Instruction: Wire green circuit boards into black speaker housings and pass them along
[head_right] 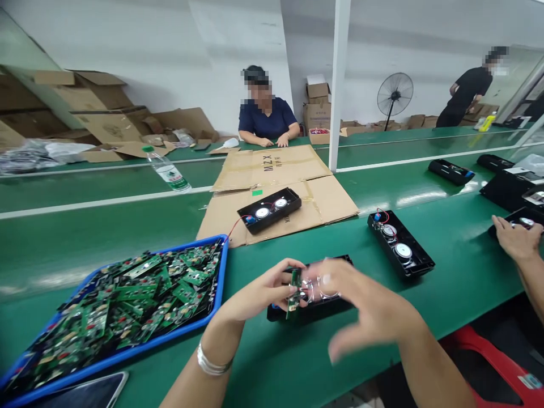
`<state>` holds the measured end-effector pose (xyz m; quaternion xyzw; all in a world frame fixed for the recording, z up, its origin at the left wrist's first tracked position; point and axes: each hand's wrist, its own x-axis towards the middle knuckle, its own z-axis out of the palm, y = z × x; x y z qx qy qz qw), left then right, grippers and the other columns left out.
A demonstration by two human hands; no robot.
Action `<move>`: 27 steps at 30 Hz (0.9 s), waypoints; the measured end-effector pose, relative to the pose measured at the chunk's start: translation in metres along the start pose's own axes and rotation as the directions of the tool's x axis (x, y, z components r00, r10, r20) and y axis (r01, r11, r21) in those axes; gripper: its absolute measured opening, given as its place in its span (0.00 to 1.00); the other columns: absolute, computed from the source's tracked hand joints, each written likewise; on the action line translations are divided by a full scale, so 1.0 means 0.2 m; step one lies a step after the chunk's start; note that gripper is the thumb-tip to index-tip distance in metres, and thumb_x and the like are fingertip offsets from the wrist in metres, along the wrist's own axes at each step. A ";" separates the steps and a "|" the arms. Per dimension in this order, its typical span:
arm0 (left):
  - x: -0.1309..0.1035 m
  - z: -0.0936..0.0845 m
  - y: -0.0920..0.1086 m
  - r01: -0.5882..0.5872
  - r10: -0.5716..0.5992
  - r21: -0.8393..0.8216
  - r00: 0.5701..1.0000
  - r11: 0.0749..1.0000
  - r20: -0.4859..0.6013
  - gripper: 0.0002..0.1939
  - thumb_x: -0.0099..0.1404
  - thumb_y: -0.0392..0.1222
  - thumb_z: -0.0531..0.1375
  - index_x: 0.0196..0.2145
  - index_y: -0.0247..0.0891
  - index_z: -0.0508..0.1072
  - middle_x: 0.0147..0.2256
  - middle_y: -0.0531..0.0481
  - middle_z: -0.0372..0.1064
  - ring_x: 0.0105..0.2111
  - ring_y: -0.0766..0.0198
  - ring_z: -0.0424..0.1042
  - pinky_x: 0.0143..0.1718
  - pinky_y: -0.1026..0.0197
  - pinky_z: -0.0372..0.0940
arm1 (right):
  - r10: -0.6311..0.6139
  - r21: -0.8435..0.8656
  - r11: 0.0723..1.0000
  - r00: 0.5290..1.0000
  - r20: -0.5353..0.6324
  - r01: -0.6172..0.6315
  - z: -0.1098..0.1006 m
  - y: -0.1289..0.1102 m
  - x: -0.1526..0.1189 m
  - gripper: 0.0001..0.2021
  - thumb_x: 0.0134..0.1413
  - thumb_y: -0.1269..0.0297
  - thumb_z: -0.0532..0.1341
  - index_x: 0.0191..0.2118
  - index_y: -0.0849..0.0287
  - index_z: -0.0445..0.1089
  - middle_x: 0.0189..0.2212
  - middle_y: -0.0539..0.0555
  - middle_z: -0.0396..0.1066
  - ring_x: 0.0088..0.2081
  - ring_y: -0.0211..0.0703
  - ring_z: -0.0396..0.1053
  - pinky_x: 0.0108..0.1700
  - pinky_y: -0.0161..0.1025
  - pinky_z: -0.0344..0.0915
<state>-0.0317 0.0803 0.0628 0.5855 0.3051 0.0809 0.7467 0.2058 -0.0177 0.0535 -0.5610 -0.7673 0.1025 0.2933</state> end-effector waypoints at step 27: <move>0.00 -0.05 -0.05 0.015 0.047 0.209 0.957 0.978 -0.286 0.14 0.61 0.45 0.54 0.43 0.37 0.61 0.35 0.50 0.61 0.33 0.67 0.63 0.37 0.57 0.71 | 0.299 -0.171 0.943 0.952 0.062 -0.285 0.41 -0.05 -0.02 0.13 0.57 0.68 0.49 0.29 0.61 0.70 0.53 0.50 0.61 0.56 0.50 0.52 0.58 0.66 0.39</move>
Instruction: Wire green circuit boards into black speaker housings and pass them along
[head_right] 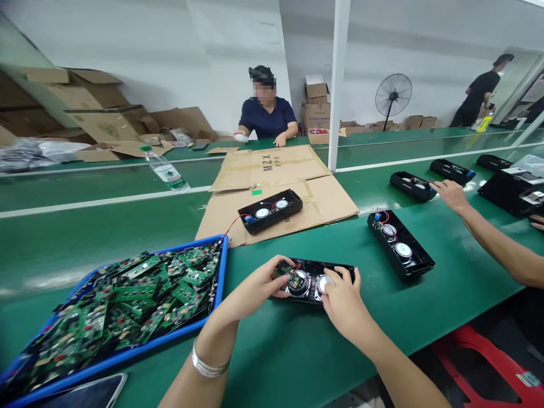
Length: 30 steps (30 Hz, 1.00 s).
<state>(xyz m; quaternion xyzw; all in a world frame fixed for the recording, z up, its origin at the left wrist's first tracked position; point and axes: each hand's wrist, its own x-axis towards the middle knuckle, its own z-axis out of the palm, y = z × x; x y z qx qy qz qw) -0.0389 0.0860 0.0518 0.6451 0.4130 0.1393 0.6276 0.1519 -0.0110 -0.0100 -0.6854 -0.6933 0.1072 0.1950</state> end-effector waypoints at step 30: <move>0.01 -0.02 0.01 0.072 -0.072 -0.005 0.996 0.997 -0.050 0.11 0.64 0.39 0.53 0.44 0.38 0.62 0.29 0.49 0.68 0.34 0.61 0.75 0.35 0.61 0.72 | 0.232 0.799 0.506 0.944 0.235 -0.324 0.11 -0.04 0.15 0.18 0.44 0.54 0.62 0.35 0.65 0.68 0.35 0.57 0.70 0.35 0.35 0.70 0.39 0.31 0.68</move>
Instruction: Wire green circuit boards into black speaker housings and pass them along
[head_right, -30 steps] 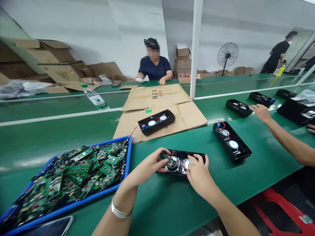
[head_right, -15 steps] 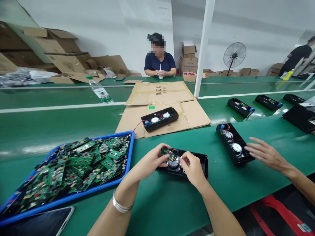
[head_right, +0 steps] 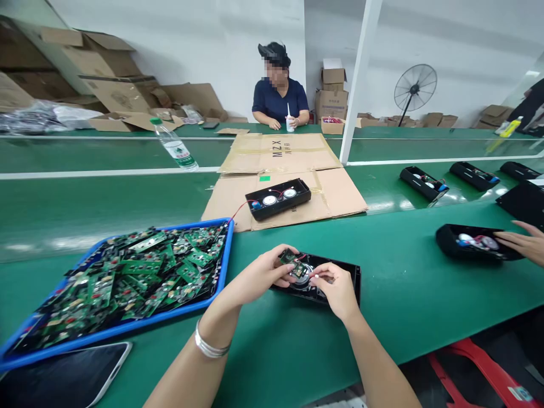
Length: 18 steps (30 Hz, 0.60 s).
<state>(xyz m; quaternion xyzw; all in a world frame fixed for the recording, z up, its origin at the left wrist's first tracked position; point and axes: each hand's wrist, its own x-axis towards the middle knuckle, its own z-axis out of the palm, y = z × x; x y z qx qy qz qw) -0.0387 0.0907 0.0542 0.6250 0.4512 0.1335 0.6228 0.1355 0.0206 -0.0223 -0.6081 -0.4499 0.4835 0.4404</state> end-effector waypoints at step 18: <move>0.02 0.01 -0.05 -0.068 0.064 0.134 0.997 0.989 0.039 0.18 0.61 0.44 0.54 0.48 0.37 0.64 0.30 0.48 0.71 0.30 0.62 0.73 0.33 0.62 0.68 | -0.326 -0.469 0.827 0.944 0.051 0.311 0.04 -0.02 -0.03 0.10 0.56 0.65 0.53 0.30 0.62 0.69 0.28 0.51 0.63 0.27 0.26 0.56 0.31 0.27 0.52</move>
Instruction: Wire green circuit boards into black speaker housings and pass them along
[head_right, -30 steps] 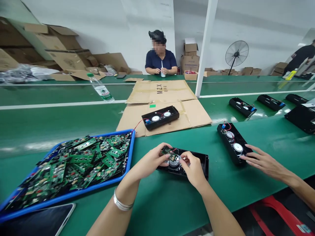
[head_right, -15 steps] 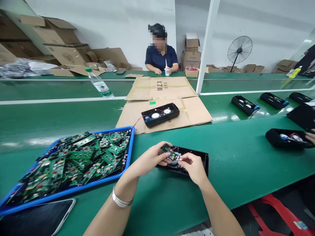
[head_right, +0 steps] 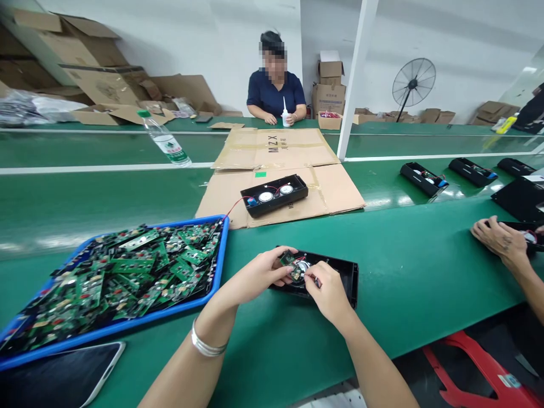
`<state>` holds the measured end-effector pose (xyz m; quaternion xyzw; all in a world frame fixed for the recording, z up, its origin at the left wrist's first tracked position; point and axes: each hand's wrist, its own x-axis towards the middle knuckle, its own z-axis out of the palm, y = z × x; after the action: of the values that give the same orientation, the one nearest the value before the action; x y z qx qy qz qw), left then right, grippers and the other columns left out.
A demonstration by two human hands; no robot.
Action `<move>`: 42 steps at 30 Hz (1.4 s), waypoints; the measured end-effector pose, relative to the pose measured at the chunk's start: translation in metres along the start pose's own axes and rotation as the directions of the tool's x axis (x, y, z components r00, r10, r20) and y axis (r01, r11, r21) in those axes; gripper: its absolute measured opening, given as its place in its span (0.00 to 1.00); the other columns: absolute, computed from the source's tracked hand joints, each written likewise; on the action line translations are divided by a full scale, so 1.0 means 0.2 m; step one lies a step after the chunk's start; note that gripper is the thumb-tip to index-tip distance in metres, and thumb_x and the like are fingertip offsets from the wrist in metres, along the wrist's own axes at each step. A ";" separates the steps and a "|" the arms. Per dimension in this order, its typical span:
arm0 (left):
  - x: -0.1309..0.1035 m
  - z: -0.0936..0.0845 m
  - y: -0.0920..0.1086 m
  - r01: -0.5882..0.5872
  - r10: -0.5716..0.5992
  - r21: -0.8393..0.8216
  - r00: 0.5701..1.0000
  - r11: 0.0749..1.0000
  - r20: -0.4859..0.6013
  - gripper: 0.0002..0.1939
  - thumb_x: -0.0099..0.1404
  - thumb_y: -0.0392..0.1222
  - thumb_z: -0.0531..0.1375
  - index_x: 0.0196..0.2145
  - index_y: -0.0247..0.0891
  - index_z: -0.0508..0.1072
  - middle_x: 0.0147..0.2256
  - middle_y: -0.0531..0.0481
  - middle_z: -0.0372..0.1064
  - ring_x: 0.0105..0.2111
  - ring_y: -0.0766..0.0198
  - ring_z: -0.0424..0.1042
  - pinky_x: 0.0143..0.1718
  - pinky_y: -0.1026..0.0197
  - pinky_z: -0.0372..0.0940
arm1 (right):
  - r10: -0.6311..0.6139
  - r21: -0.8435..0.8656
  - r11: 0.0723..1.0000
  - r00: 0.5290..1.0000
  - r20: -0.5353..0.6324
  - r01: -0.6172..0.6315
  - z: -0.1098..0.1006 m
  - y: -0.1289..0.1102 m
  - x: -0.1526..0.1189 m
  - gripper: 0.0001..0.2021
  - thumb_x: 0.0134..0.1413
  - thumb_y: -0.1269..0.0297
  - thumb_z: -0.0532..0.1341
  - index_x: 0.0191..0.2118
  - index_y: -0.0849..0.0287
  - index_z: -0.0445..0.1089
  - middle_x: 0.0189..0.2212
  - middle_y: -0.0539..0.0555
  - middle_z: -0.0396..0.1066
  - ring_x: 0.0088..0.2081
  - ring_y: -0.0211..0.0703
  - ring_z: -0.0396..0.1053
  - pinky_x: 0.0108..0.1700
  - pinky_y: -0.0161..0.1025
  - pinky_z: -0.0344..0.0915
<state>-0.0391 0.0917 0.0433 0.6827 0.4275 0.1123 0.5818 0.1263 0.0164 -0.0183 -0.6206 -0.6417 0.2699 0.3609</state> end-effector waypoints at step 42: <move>-0.02 0.01 0.06 -0.268 0.257 0.302 0.963 0.915 0.078 0.13 0.62 0.35 0.47 0.40 0.39 0.68 0.31 0.52 0.68 0.28 0.69 0.65 0.29 0.68 0.58 | -0.118 -0.269 0.958 0.992 -0.038 0.104 0.02 0.04 -0.01 0.14 0.59 0.58 0.52 0.35 0.62 0.69 0.36 0.55 0.64 0.38 0.34 0.60 0.41 0.33 0.60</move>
<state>-0.0346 0.0879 0.0540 0.8186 0.3337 0.1083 0.4548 0.1272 0.0155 -0.0276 -0.6335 -0.6960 0.1439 0.3058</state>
